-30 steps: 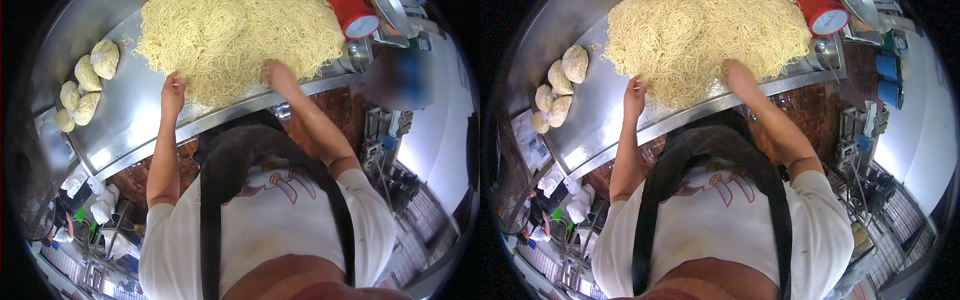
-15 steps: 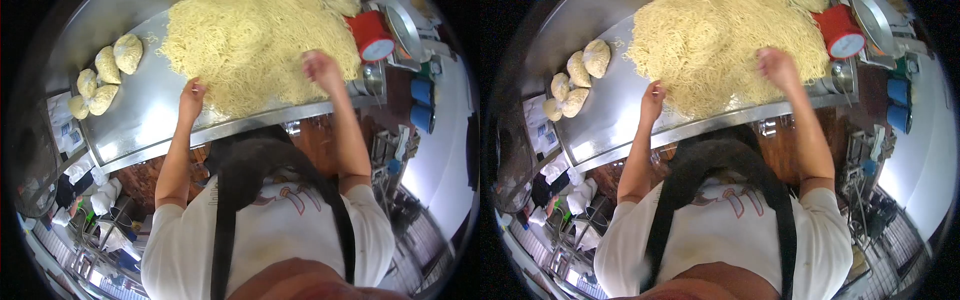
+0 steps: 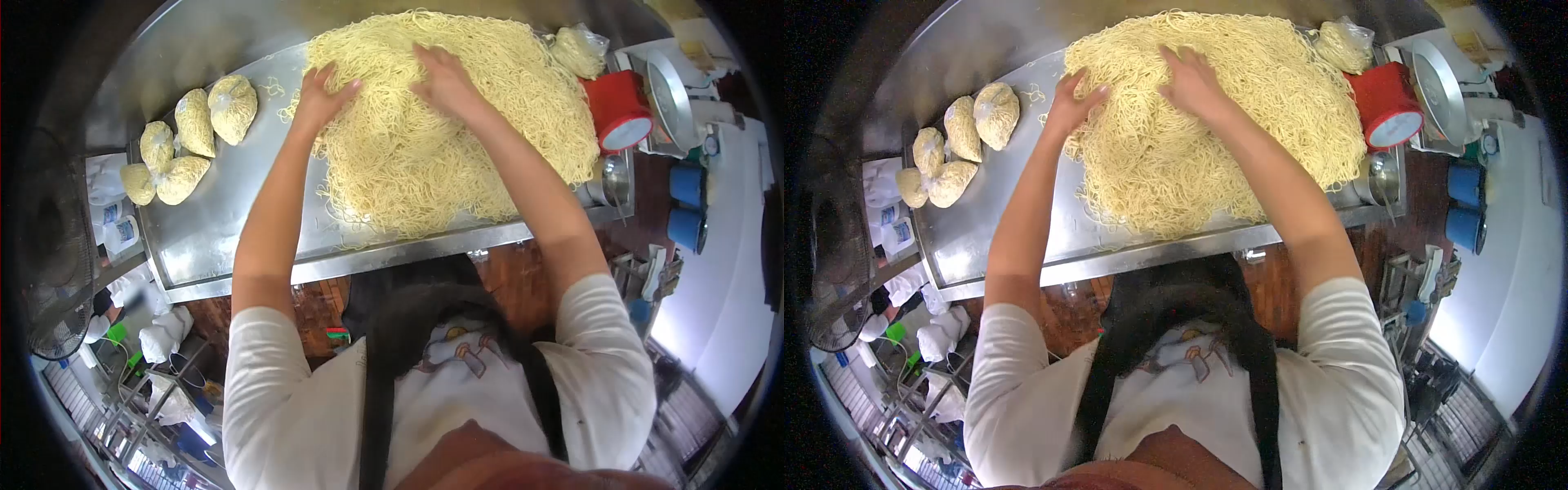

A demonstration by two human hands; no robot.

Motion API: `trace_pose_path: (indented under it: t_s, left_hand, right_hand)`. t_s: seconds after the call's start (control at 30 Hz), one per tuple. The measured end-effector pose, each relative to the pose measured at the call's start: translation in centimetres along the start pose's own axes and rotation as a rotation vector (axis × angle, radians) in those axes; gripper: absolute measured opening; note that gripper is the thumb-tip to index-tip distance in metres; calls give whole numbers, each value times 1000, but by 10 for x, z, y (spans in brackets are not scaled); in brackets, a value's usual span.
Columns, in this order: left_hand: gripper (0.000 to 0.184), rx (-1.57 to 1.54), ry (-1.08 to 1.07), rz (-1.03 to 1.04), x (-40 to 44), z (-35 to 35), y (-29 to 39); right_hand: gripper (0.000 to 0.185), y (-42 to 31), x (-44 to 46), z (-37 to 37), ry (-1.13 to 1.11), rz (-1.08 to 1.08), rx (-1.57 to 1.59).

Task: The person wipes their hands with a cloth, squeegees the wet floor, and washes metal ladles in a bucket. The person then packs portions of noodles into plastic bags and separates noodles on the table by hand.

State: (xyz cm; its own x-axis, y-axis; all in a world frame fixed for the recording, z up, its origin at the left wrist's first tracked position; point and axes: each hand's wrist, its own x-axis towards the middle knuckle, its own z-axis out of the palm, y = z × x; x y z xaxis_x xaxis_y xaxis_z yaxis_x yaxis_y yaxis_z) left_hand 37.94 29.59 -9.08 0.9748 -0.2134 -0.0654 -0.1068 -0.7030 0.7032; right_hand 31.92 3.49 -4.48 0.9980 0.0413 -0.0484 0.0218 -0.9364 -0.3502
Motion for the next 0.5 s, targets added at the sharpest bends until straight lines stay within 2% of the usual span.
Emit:
trace_pose_path:
  t_s: [0.07,0.17,0.2,0.27,0.3,0.33,0.37,0.4,0.47,0.5]
  left_hand:
    - [91,25,-156,13,52,30,-23]
    - [89,91,-127,-39,77,69,-41]
    - [84,-197,-345,-122,61,37,-10]
    - [77,-197,-324,-288,22,21,7]
    - [73,-200,-302,-363,15,12,11]
    - [67,-438,-240,-319,4,26,-16]
    - [61,-674,-183,-270,-7,42,-44]
    - [57,-809,-149,-276,-18,34,-43]
    - [50,-1076,-76,-282,-38,11,-35]
    - [48,-1105,-18,-289,-39,-9,-31]
  right_hand:
    - [74,-9,53,17,-98,68,-53]
    - [71,-16,103,39,-196,150,-156]
    - [70,-11,103,51,-190,101,-86]
    - [68,1,102,57,-158,-5,46]
    - [68,-15,90,40,-280,60,67]
    - [68,-35,69,21,-399,128,87]
    - [67,-38,56,23,-424,64,105]
    - [66,-39,42,27,-452,6,126]
    - [63,-78,27,3,-545,176,311]
    - [62,-96,24,-2,-590,263,411]
